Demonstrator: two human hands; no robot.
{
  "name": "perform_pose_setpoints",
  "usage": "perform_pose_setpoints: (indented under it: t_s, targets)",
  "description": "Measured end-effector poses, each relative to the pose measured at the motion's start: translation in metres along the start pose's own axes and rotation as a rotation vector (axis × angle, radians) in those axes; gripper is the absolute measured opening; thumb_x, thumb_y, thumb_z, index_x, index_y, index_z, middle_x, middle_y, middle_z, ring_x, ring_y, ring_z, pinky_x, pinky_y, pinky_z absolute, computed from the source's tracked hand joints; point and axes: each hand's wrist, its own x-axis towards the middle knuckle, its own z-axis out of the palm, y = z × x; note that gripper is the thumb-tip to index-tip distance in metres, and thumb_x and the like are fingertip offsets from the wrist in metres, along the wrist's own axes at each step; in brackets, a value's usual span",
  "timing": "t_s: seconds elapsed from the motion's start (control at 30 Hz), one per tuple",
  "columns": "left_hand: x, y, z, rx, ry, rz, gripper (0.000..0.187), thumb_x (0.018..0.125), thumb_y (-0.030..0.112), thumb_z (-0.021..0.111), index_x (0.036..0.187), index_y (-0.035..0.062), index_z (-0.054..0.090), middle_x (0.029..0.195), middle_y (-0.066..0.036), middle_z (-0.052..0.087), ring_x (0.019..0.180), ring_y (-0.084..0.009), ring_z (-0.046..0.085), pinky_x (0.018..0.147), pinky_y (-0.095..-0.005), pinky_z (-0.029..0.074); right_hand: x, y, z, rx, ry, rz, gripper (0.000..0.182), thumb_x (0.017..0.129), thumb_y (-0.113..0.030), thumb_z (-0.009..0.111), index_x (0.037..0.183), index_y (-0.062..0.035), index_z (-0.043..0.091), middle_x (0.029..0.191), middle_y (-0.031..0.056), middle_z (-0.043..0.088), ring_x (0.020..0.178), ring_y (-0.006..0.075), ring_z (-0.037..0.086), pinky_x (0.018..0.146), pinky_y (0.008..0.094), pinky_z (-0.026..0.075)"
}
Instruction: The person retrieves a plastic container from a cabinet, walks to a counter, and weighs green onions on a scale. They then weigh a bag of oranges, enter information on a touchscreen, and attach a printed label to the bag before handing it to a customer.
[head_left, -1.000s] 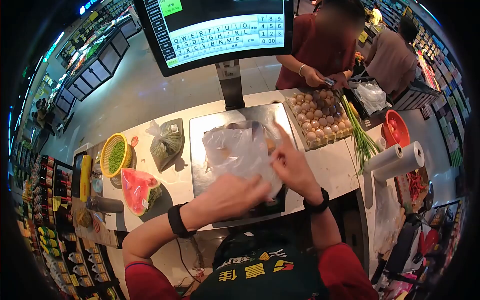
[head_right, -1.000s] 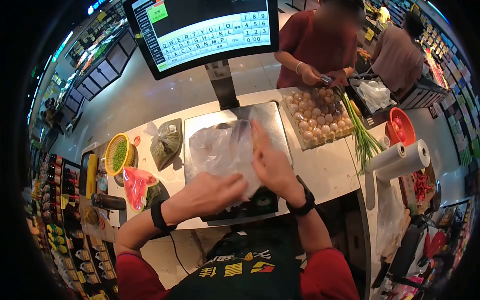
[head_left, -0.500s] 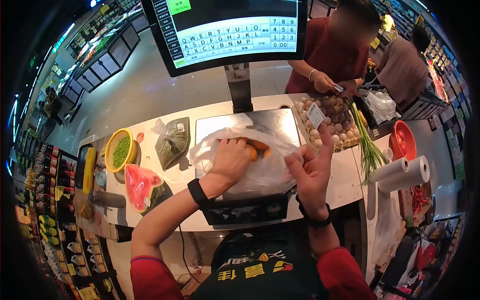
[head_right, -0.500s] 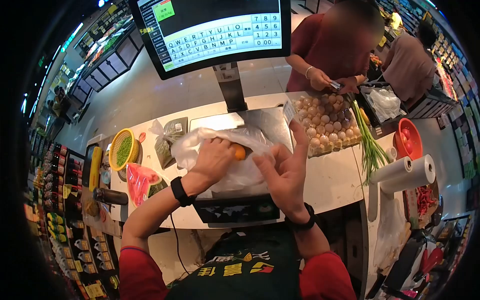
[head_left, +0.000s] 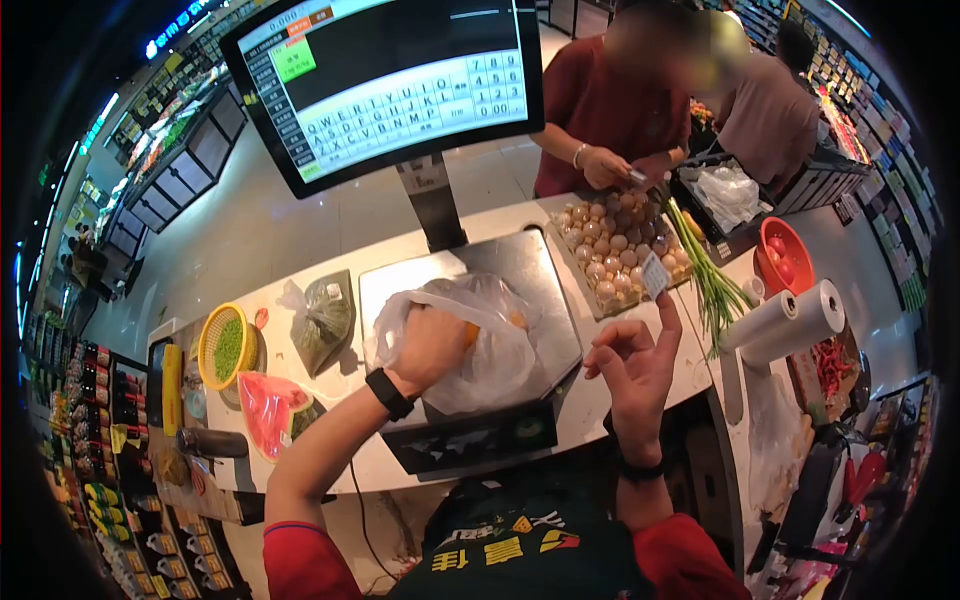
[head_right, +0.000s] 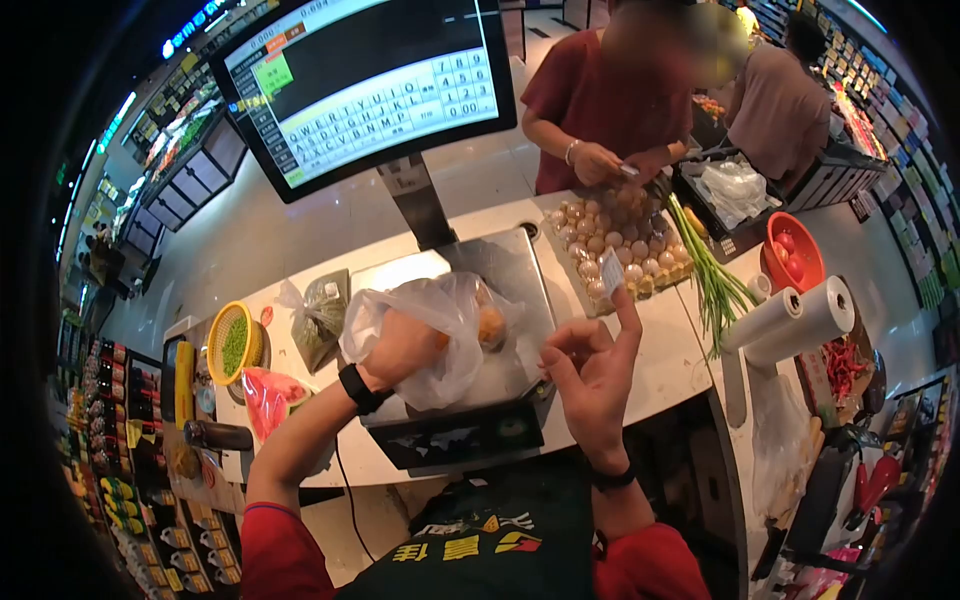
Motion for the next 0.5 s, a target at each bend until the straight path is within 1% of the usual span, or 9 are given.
perform_pose_setpoints:
  t_s: [0.03, 0.07, 0.17, 0.23, 0.3, 0.37, 0.4, 0.43, 0.5]
  targets:
    - [-0.002, -0.004, 0.004, 0.052, 0.103, 0.045, 0.02, 0.069, 0.016, 0.064, 0.085, 0.0034, 0.067, 0.08, -0.014, 0.065, 0.075, -0.0276, 0.064, 0.065, -0.0374, 0.047, -0.001, -0.002, -0.001, -0.001, 0.016, 0.001, 0.082, 0.082, 0.009, 0.059, 0.145, -0.006, 0.007, 0.09, 0.0073, 0.056, 0.074, 0.0098, 0.056, 0.067, 0.0216, 0.049]
    - [-0.003, 0.003, -0.015, 0.096, 0.096, 0.023, 0.021, 0.067, 0.013, 0.065, 0.086, 0.0028, 0.067, 0.081, -0.015, 0.065, 0.078, -0.0284, 0.064, 0.064, -0.0362, 0.048, -0.004, -0.002, -0.004, 0.003, 0.026, 0.002, 0.082, 0.082, 0.01, 0.058, 0.144, -0.006, 0.007, 0.09, 0.0075, 0.056, 0.073, 0.0101, 0.056, 0.066, 0.0216, 0.049]
    - [-0.017, 0.018, -0.076, -0.082, 0.02, -0.071, 0.026, 0.066, 0.009, 0.066, 0.09, 0.0011, 0.064, 0.088, -0.018, 0.064, 0.086, -0.0305, 0.062, 0.069, -0.0373, 0.049, -0.007, -0.004, -0.009, 0.01, 0.054, -0.01, 0.08, 0.082, 0.01, 0.057, 0.144, -0.0063, 0.008, 0.09, 0.0075, 0.056, 0.072, 0.0111, 0.057, 0.064, 0.0222, 0.05]
    - [-0.045, 0.037, -0.145, -0.201, 0.212, -0.053, 0.036, 0.063, 0.01, 0.072, 0.097, 0.0003, 0.061, 0.093, -0.019, 0.062, 0.09, -0.0322, 0.06, 0.072, -0.0381, 0.05, -0.008, -0.008, -0.011, 0.0, 0.078, -0.01, 0.078, 0.084, 0.008, 0.057, 0.144, -0.0063, 0.009, 0.09, 0.0073, 0.055, 0.072, 0.0112, 0.057, 0.063, 0.0222, 0.05]
    - [-0.088, 0.048, -0.222, -0.484, 0.223, -0.054, 0.045, 0.06, 0.015, 0.077, 0.1, 0.0006, 0.06, 0.091, -0.017, 0.061, 0.088, -0.0296, 0.061, 0.075, -0.0356, 0.05, -0.009, -0.009, -0.012, -0.01, 0.079, -0.036, 0.076, 0.085, 0.005, 0.058, 0.144, -0.0065, 0.011, 0.089, 0.007, 0.055, 0.071, 0.0109, 0.056, 0.062, 0.0221, 0.05]
    - [-0.14, 0.064, -0.275, -0.387, 0.531, -0.172, 0.05, 0.058, 0.017, 0.08, 0.101, 0.0012, 0.061, 0.089, -0.014, 0.061, 0.088, -0.0266, 0.061, 0.074, -0.0342, 0.05, -0.01, -0.01, -0.011, 0.005, 0.059, -0.063, 0.076, 0.087, 0.001, 0.06, 0.144, -0.0068, 0.011, 0.089, 0.0071, 0.055, 0.071, 0.0109, 0.056, 0.062, 0.0219, 0.05]
    - [-0.167, 0.066, -0.28, -0.403, 0.799, -0.205, 0.048, 0.059, 0.014, 0.081, 0.101, 0.0017, 0.061, 0.091, -0.012, 0.062, 0.089, -0.0252, 0.061, 0.075, -0.0337, 0.049, -0.011, -0.011, -0.009, 0.011, 0.046, -0.063, 0.076, 0.087, 0.0, 0.06, 0.144, -0.0068, 0.01, 0.089, 0.0072, 0.055, 0.071, 0.0109, 0.056, 0.062, 0.0219, 0.05]
    - [-0.188, 0.066, -0.286, -0.351, 0.967, -0.154, 0.048, 0.06, 0.016, 0.079, 0.102, 0.0012, 0.061, 0.091, -0.012, 0.061, 0.089, -0.0256, 0.06, 0.075, -0.034, 0.049, -0.011, -0.012, -0.007, 0.015, 0.035, -0.064, 0.076, 0.088, -0.001, 0.06, 0.144, -0.0069, 0.01, 0.089, 0.0072, 0.056, 0.071, 0.0109, 0.056, 0.062, 0.0219, 0.05]
    - [-0.222, 0.062, -0.296, -0.285, 1.153, 0.023, 0.049, 0.062, 0.022, 0.077, 0.103, 0.0002, 0.06, 0.092, -0.014, 0.061, 0.089, -0.0263, 0.06, 0.075, -0.0346, 0.049, -0.013, -0.013, -0.002, 0.021, 0.01, -0.07, 0.075, 0.088, -0.002, 0.06, 0.144, -0.007, 0.01, 0.089, 0.0073, 0.056, 0.07, 0.0109, 0.056, 0.062, 0.0218, 0.049]
